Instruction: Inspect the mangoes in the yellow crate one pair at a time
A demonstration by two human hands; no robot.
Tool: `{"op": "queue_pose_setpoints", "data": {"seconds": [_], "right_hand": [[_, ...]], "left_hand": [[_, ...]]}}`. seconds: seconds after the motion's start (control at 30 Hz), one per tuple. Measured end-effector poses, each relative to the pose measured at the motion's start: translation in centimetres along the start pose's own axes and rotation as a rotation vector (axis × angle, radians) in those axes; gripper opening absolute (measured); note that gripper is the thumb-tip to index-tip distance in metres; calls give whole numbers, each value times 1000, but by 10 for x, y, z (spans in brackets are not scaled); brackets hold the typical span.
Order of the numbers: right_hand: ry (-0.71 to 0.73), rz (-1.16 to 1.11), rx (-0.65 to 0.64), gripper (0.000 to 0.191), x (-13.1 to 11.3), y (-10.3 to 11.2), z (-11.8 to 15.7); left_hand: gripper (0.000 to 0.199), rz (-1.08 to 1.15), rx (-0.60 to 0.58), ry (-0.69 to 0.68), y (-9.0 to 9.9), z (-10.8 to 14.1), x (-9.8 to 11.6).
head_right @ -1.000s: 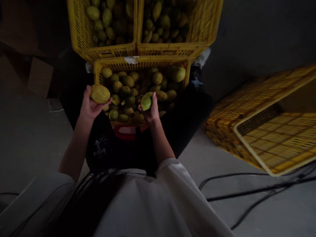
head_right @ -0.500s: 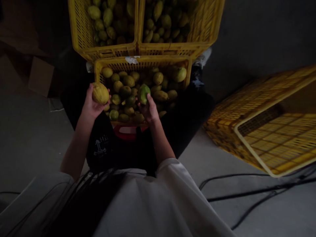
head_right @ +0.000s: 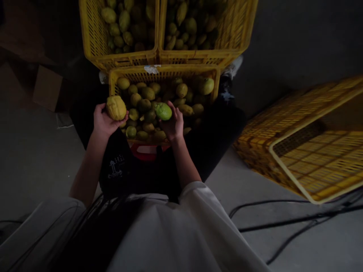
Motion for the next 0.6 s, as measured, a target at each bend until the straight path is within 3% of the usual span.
{"op": "queue_pose_setpoints", "data": {"seconds": [0.2, 0.43, 0.6], "right_hand": [[37, -104, 77, 31, -2, 8, -4], [120, -229, 92, 24, -13, 9, -1], [110, -220, 130, 27, -5, 12, -4]], "left_hand": [[34, -64, 35, -43, 0, 1, 4], [19, 22, 48, -79, -8, 14, 9], [30, 39, 23, -56, -5, 12, 8]]}}
Point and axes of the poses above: each hand's wrist, its own z-axis away from the middle knuckle, its own y-axis out of the back of the hand, x = y × z, the point moved 6 cm from there along -z, towards the middle knuckle, and after that the axes turned 11 degrees about y, right-handed, at the moved point
